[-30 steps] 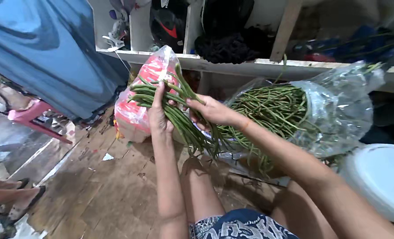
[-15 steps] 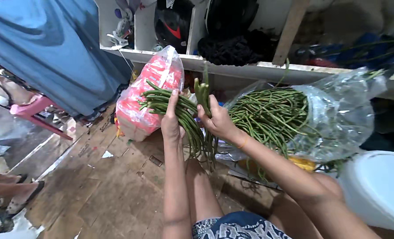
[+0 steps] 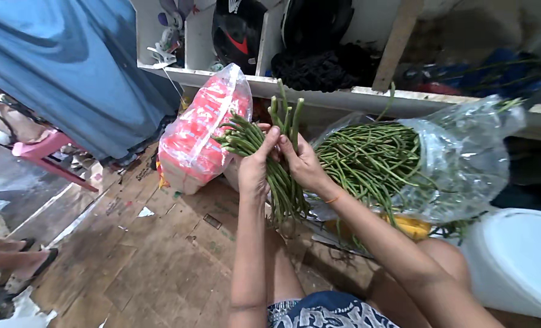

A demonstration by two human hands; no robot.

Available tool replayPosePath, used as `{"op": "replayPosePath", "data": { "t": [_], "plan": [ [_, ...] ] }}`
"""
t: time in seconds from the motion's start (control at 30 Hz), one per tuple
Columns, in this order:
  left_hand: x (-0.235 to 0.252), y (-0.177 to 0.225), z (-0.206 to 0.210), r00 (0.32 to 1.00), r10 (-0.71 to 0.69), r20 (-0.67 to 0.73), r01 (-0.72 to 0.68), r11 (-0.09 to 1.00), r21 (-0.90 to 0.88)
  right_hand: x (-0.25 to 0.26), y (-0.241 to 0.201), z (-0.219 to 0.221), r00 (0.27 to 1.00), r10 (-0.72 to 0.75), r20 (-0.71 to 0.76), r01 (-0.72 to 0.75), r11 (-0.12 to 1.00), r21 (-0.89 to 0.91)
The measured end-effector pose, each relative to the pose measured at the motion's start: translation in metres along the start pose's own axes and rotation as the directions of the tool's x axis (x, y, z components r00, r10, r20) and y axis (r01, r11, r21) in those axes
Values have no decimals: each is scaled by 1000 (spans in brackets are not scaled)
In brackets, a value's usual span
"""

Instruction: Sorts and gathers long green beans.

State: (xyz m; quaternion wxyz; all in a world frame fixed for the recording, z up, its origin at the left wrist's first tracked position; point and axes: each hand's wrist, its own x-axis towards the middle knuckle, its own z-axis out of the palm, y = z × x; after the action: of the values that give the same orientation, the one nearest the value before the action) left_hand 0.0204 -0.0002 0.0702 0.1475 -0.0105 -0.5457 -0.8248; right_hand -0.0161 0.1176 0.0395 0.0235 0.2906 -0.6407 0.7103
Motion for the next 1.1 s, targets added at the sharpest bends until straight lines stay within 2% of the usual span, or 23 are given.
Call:
{"op": "replayPosePath", "data": {
  "t": [0.1, 0.2, 0.33, 0.4, 0.43, 0.5, 0.57, 0.6, 0.7, 0.77, 0.8, 0.87, 1.0, 1.07, 1.1],
  "plan": [
    [-3, -2, -5, 998, -59, -5, 58, 998, -4, 2, 0, -7, 988, -141, 60, 150, 969, -196],
    [-5, -4, -8, 995, -88, -49, 89, 996, 19, 6, -5, -11, 951, -268, 156, 310, 833, -458],
    [-5, -15, -9, 1000, -14, -24, 13, 999, -36, 4, -7, -9, 933, -307, 189, 341, 587, -734],
    [-4, -18, -8, 1000, 30, 10, -29, 996, -82, 1, -7, -6, 938, -305, 163, 307, 515, -800],
    [-4, -19, -7, 999, 40, 35, -36, 994, -107, 0, -5, -5, 930, -342, 136, 307, 515, -800],
    [-3, -18, -4, 999, 20, 37, -13, 983, -183, -1, -2, -7, 915, -397, 67, 317, 608, -728],
    [0, -15, -6, 998, -22, 53, 35, 964, -263, -2, -9, -16, 945, -318, 82, 299, 733, -611],
    [1, -15, -8, 997, -34, 70, 52, 958, -281, -2, -13, -21, 949, -287, 131, 308, 747, -589],
    [3, -16, -13, 994, -52, 97, 77, 959, -274, -3, -12, -28, 926, -258, 277, 379, 642, -667],
    [3, -20, -16, 992, -33, 120, 62, 968, -244, -4, -13, -28, 925, -205, 320, 379, 570, -730],
    [3, -22, -15, 994, -40, 99, 61, 973, -221, -5, -14, -28, 928, -180, 325, 368, 569, -736],
    [1, -23, -13, 998, -60, 34, 66, 981, -185, -4, -14, -27, 942, -172, 289, 331, 627, -705],
    [-3, -19, -2, 996, -71, -58, 63, 990, -122, -4, -9, -14, 929, -352, 114, 334, 665, -668],
    [-3, -16, 5, 994, -80, -78, 73, 993, -89, -1, -12, -9, 934, -358, 14, 298, 756, -583],
    [0, -16, 7, 994, -80, -76, 72, 993, -93, 2, -13, -7, 953, -300, -32, 247, 838, -487]
  ]
}}
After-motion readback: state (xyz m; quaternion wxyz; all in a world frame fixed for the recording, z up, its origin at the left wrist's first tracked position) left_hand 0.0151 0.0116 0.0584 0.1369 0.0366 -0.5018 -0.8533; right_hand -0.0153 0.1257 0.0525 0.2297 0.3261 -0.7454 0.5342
